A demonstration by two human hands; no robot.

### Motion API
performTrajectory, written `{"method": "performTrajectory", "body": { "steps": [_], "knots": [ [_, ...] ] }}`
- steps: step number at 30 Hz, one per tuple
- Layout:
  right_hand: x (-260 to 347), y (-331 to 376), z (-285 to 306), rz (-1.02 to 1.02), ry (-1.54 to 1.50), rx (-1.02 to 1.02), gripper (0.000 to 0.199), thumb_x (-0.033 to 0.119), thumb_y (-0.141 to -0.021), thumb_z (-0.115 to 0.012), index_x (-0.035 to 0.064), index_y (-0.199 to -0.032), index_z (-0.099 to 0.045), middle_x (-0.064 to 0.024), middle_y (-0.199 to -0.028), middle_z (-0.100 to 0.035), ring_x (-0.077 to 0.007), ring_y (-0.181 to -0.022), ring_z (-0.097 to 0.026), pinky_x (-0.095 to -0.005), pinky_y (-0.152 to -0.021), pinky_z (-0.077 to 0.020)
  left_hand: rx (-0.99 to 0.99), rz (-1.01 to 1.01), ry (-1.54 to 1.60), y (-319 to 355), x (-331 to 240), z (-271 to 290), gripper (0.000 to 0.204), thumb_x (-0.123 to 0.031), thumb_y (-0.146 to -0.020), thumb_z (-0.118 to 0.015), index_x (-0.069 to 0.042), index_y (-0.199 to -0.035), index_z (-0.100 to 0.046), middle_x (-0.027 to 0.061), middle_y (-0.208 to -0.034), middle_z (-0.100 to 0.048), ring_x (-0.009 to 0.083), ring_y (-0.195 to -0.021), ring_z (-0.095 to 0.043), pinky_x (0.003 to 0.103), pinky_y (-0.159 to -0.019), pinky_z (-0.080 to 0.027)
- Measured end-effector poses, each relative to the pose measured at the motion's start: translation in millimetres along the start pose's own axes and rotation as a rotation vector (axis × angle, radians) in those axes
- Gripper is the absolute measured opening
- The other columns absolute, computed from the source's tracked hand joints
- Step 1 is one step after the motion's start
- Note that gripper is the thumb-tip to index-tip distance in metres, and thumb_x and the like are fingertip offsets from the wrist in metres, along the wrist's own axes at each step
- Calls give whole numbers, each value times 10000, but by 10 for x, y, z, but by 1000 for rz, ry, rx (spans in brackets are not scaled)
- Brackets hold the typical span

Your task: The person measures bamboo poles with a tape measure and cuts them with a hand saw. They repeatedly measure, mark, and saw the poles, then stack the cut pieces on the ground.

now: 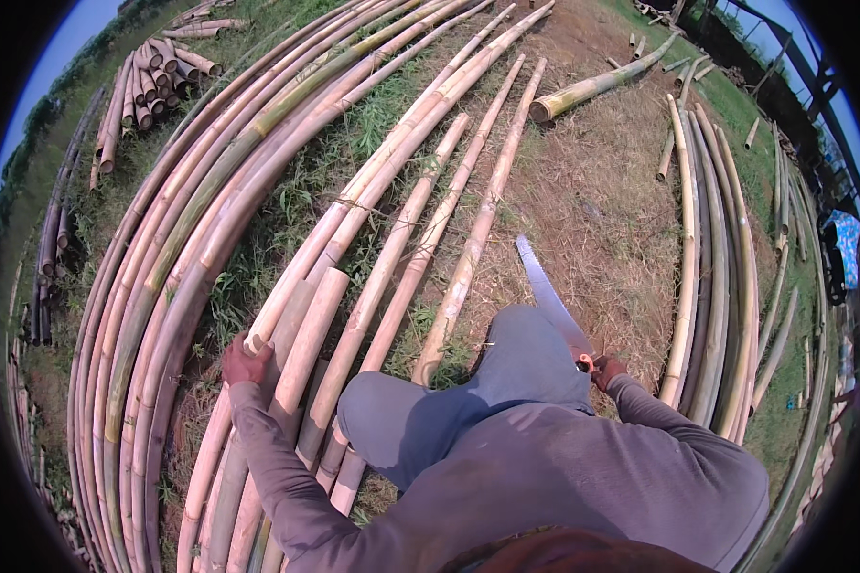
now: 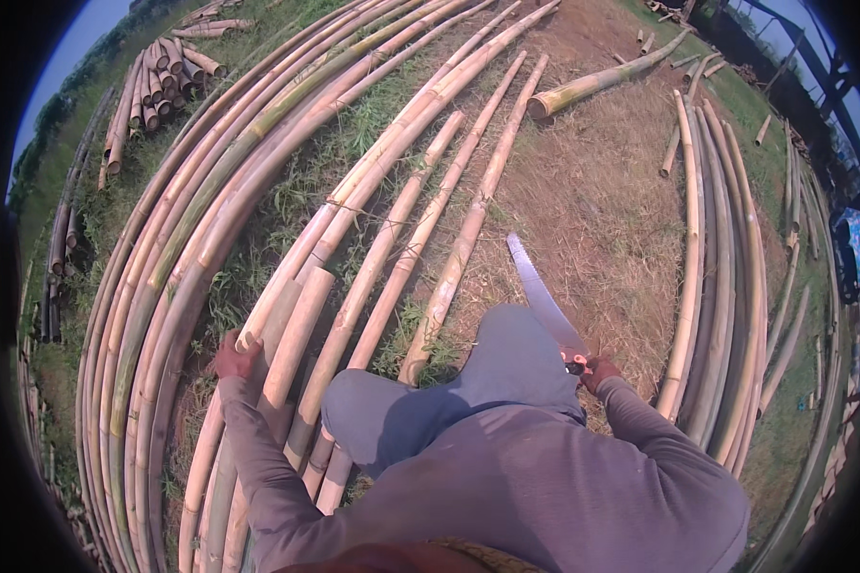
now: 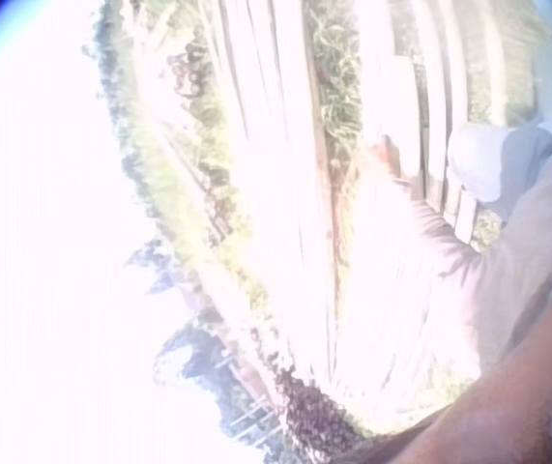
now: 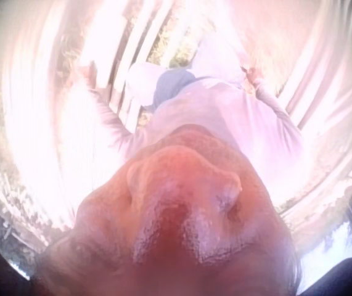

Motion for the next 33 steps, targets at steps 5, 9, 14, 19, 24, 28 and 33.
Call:
{"method": "performTrajectory", "body": {
  "steps": [5,9,14,19,24,28,33],
  "knots": [
    [130,-148,-102,42,158,152,540,460,-825,-779,128,-1244,-706,-196,-1136,-739,-375,-1099,-696,-432,-966,-547,287,-28,195,-591,724,-631,717,-414,-719,-863,-31,-1280,-634,245,-1261,-617,400,-1185,-602,464,-1052,-479],
    [644,-184,39,134,104,79,458,294,-848,-735,105,-1262,-685,-242,-1188,-706,-394,-1118,-680,-431,-971,-542,344,-111,91,-695,527,-568,779,-296,-670,-926,-49,-1325,-584,238,-1255,-624,397,-1156,-622,441,-1037,-496],
    [1235,-176,156,330,440,-9,379,136,-843,-647,60,-1214,-670,-234,-1070,-727,-406,-1039,-698,-464,-905,-565,364,-57,79,-731,461,-540,784,-423,-704,-913,-66,-1309,-565,223,-1264,-619,396,-1183,-608,453,-1019,-498],
    [1199,-123,193,184,293,46,340,156,-876,-636,71,-1205,-658,-214,-1080,-730,-401,-1051,-698,-469,-897,-554,342,19,-55,-757,412,-614,842,-661,-784,-744,-88,-1371,-553,254,-1275,-645,428,-1203,-612,485,-1027,-489],
    [1125,-149,148,209,280,51,333,168,-889,-595,86,-1203,-668,-236,-1057,-732,-419,-1019,-706,-494,-871,-562,508,105,-171,-818,504,-677,966,-792,-783,-651,-71,-1419,-554,291,-1295,-650,433,-1220,-627,491,-1043,-488],
    [1350,-268,306,165,304,35,352,151,-887,-594,83,-1222,-677,-250,-1087,-727,-410,-1056,-704,-474,-903,-559,382,53,-220,-744,337,-340,935,-812,-763,-656,-42,-1293,-614,296,-1189,-690,436,-1120,-675,510,-969,-521],
    [1137,-178,161,83,245,75,377,141,-875,-614,82,-1241,-678,-250,-1180,-704,-400,-1117,-687,-465,-951,-549,163,-144,-232,-824,-166,486,743,-738,-800,-684,-18,-965,-616,282,-901,-711,477,-877,-689,563,-762,-525]
  ]
}}
Point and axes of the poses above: each hand's wrist, its own y-axis away from the middle knuckle, its own z-axis out of the back of the hand, x = y × z, the point moved 7 cm from there along -y, towards the middle knuckle
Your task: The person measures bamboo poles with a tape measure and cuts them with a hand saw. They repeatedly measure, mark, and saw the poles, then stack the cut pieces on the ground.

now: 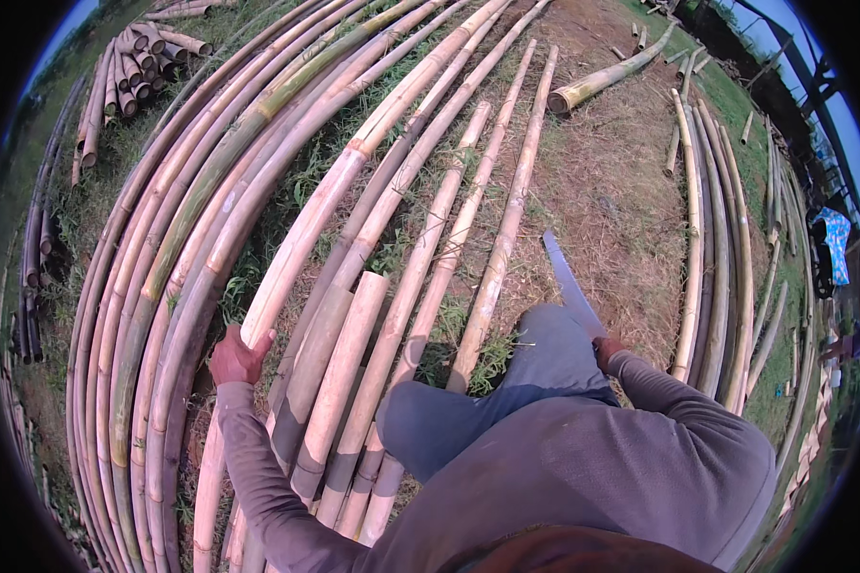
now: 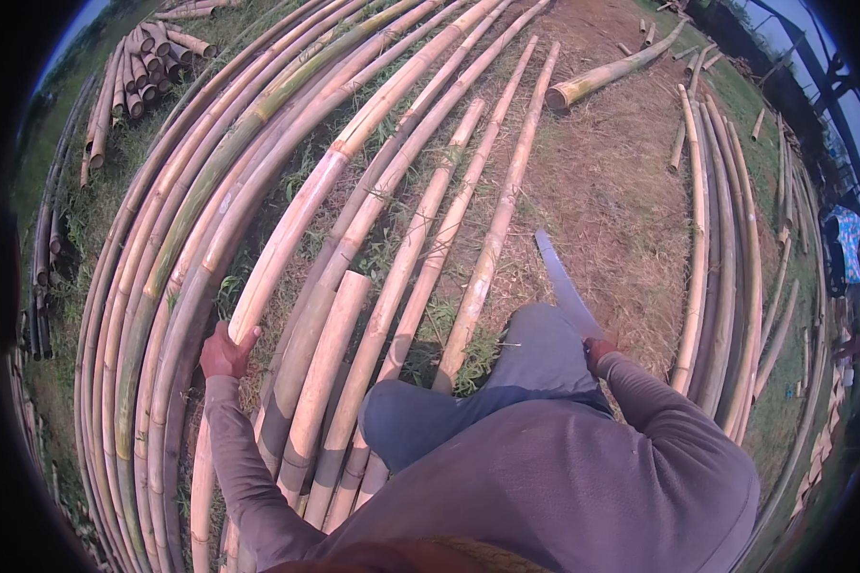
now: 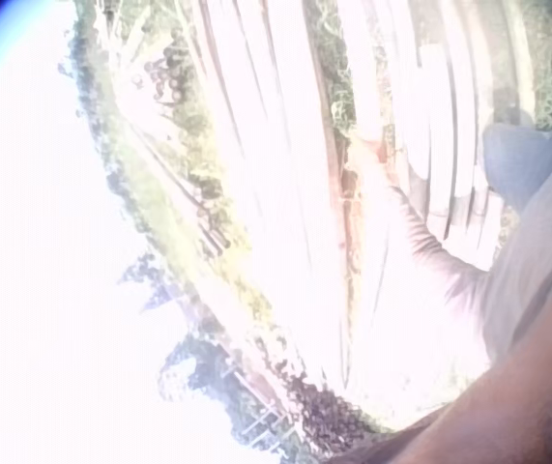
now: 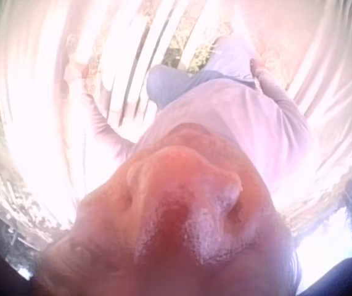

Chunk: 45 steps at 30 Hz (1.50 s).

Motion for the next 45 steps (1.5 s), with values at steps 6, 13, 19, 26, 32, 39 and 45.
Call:
{"method": "performTrajectory", "body": {
  "steps": [6,13,19,26,32,39,45],
  "knots": [
    [830,122,813,-18,-162,-379,348,143,-866,-626,54,-1199,-672,-220,-1175,-681,-397,-1112,-664,-458,-989,-520,146,-82,440,170,18,860,696,-669,-866,-680,11,-1011,-712,194,-867,-722,342,-816,-693,461,-752,-513],
    [3506,534,1412,896,-1083,-46,471,319,-974,-680,-7,-1309,-627,-191,-1212,-691,-251,-1153,-660,-370,-993,-519,305,-173,462,469,-1044,1103,784,-726,-856,-660,32,-1046,-721,205,-880,-723,296,-871,-701,425,-816,-524],
    [5147,1739,1619,833,-1917,779,647,452,-914,-763,-8,-1314,-546,-108,-1130,-649,-211,-1021,-631,-386,-893,-526,3,-217,125,1002,-1884,1224,785,-754,-739,-740,-9,-978,-687,241,-829,-724,421,-805,-725,506,-737,-565],
    [4386,762,1996,488,-1955,408,569,334,-950,-533,-35,-1381,-485,-250,-1343,-574,-409,-1289,-554,-607,-1132,-415,-484,-382,484,2178,-1457,1367,624,-421,-772,-817,-87,-1262,-622,177,-1188,-663,375,-1152,-611,497,-1037,-433],
    [3761,-282,2699,482,-2009,274,632,255,-898,-564,-140,-1387,-500,-300,-1375,-581,-431,-1294,-568,-606,-1148,-398,-1404,753,412,4259,610,912,619,-255,-815,-797,-17,-1315,-520,206,-1287,-536,379,-1234,-500,487,-1056,-414],
    [3256,-191,3283,612,-2056,65,769,331,-872,-534,-173,-1443,-428,-326,-1448,-521,-460,-1376,-490,-619,-1195,-333,-1492,1077,2072,4404,1544,-280,697,-353,-913,-739,11,-1439,-462,179,-1390,-535,348,-1193,-557,505,-1021,-479],
    [3185,-176,3531,723,-2048,159,859,388,-890,-612,-122,-1514,-316,-296,-1562,-383,-440,-1455,-379,-621,-1209,-277,-1524,887,2149,3986,1942,-724,599,-319,-973,-674,30,-1421,-483,184,-1383,-582,324,-1197,-619,490,-1039,-504]
  ]
}}
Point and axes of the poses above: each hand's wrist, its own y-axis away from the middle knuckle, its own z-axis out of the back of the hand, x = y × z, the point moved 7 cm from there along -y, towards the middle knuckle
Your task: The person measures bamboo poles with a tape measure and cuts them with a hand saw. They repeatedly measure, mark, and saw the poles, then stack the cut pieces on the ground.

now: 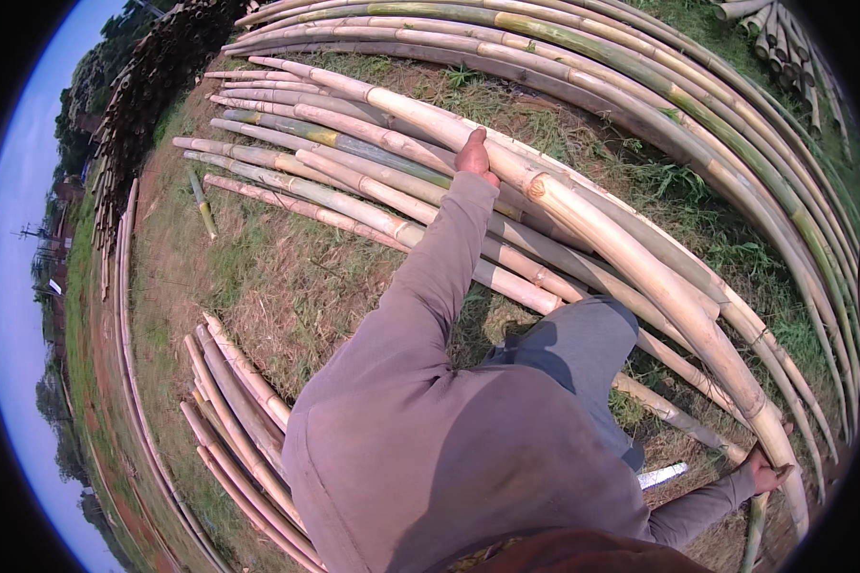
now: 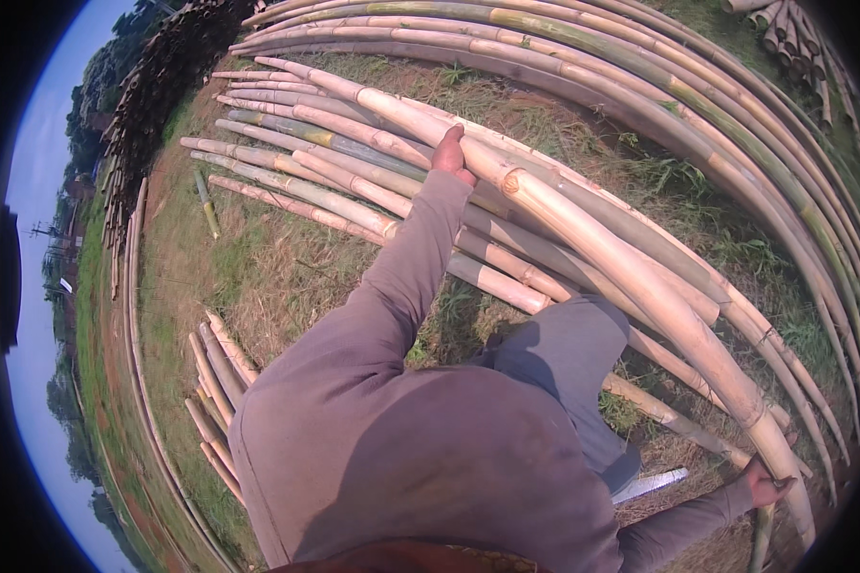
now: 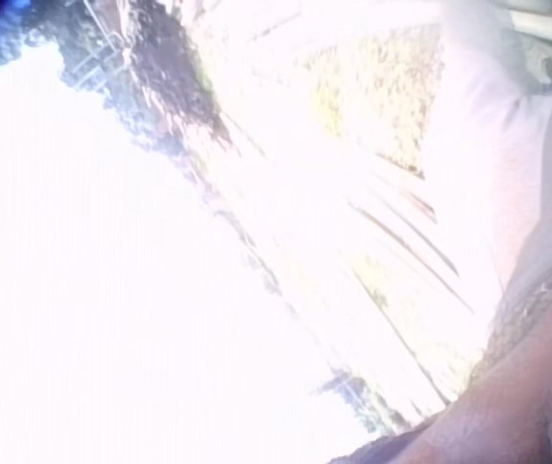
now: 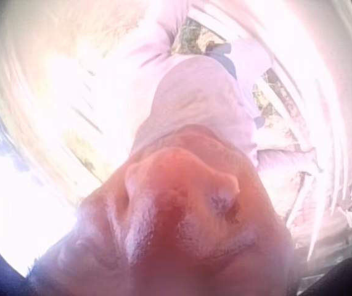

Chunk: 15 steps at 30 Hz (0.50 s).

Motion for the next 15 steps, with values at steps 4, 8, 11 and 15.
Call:
{"method": "performTrajectory", "body": {
  "steps": [4,8,11,15],
  "knots": [
    [-381,323,-34,-113,-102,-80,834,441,-910,-607,-42,-1528,-324,-273,-1597,-312,-446,-1493,-296,-706,-1180,-248,78,113,-44,249,613,-217,470,-341,-1040,-573,-34,-1386,-491,163,-1332,-613,336,-1185,-637,560,-1040,-507],
    [-1191,856,-636,-181,-41,57,831,544,-974,-561,9,-1558,-310,-240,-1584,-374,-425,-1458,-383,-686,-1178,-290,161,225,-132,1080,936,-731,420,-331,-1033,-603,-70,-1354,-524,151,-1301,-625,317,-1186,-637,542,-1028,-520],
    [-1165,220,-576,-166,-14,20,624,474,-1057,-458,81,-1536,-383,-228,-1525,-476,-415,-1413,-451,-671,-1160,-318,234,359,-68,1452,1108,-891,418,-350,-999,-647,-91,-1312,-547,145,-1322,-601,334,-1281,-562,599,-1087,-462],
    [-1173,-36,-429,-251,83,-72,502,473,-1028,-581,148,-1406,-522,-130,-1444,-547,-381,-1308,-527,-646,-1076,-411,206,381,-88,1623,1020,-844,480,-300,-931,-687,-69,-1327,-545,170,-1403,-531,381,-1310,-519,614,-1114,-433]
  ]
}}
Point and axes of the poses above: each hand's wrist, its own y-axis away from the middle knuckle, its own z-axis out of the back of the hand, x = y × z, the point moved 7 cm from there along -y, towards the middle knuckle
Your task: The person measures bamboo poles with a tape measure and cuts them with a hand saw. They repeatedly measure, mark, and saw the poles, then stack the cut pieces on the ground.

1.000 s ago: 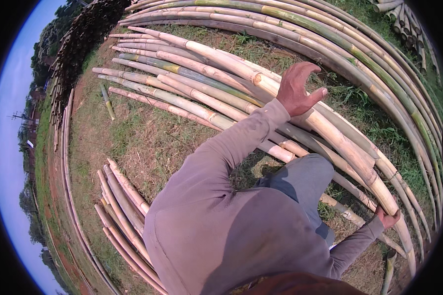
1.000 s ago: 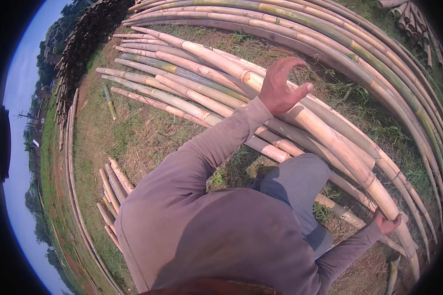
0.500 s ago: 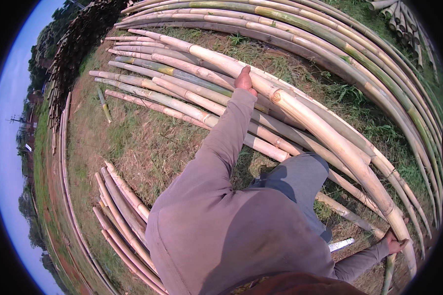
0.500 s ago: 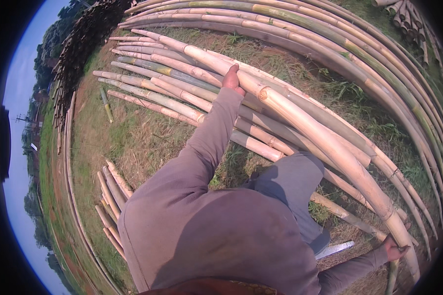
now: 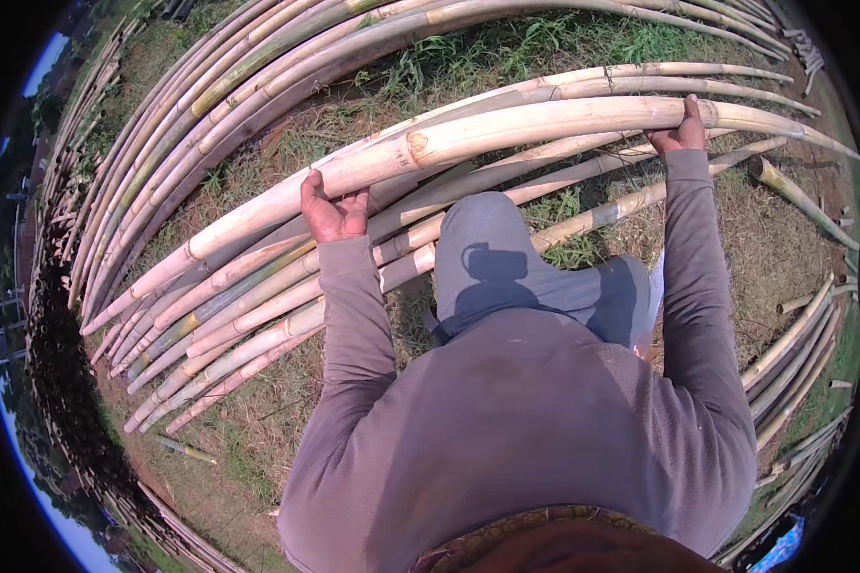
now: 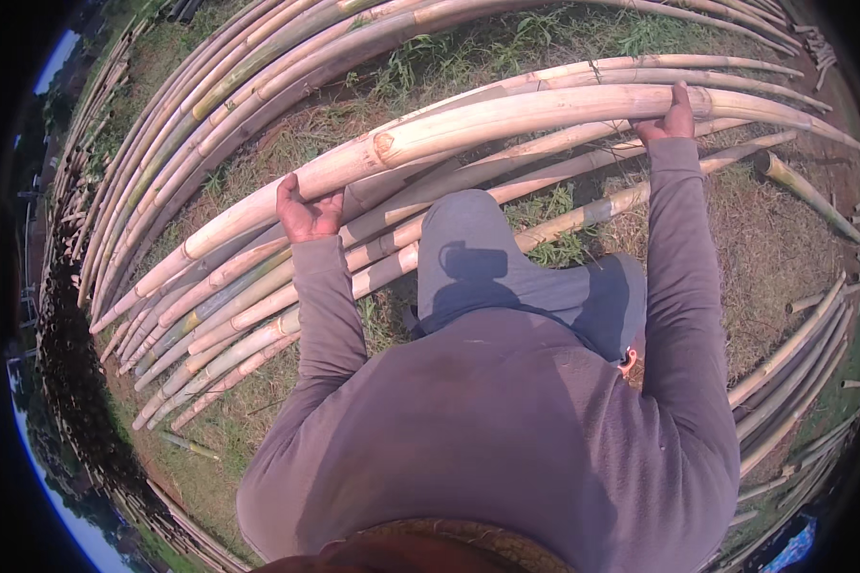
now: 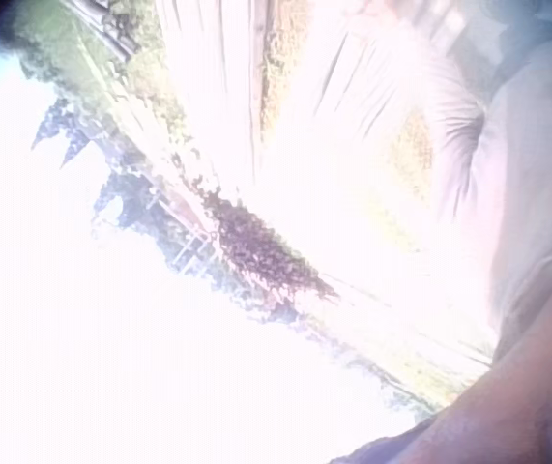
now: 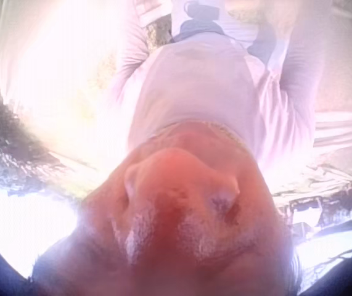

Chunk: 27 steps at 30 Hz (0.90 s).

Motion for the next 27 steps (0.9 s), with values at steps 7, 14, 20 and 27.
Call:
{"method": "performTrajectory", "body": {
  "steps": [7,14,20,27],
  "knots": [
    [-303,154,155,-118,-136,12,541,258,-968,-609,73,-1448,-440,-170,-1528,-446,-380,-1393,-451,-646,-1170,-294,40,-110,-170,16,-192,48,626,-392,-841,-851,-109,-1334,-589,156,-1384,-554,366,-1273,-547,570,-1100,-465],
    [-653,307,-128,-180,-120,51,512,292,-994,-636,95,-1435,-465,-133,-1404,-566,-336,-1284,-580,-649,-1105,-406,32,-262,-95,-98,-590,265,586,-368,-878,-806,-114,-1352,-574,169,-1379,-580,358,-1219,-606,541,-1034,-526],
    [-1050,380,-438,-208,-5,224,600,339,-998,-638,99,-1499,-414,-136,-1537,-433,-385,-1367,-481,-683,-1146,-296,-31,-285,-96,-539,-1003,561,532,-374,-889,-796,-126,-1320,-609,159,-1354,-599,330,-1194,-625,498,-988,-559],
    [-1435,442,-686,-49,1694,495,747,679,-965,-470,-1,-1155,-713,-220,-1024,-741,-379,-1007,-713,-478,-918,-530,-436,-393,-734,-956,-1559,1077,828,-452,-860,-800,-50,-1496,-454,190,-1499,-457,310,-1305,-512,512,-1066,-429]
  ]
}}
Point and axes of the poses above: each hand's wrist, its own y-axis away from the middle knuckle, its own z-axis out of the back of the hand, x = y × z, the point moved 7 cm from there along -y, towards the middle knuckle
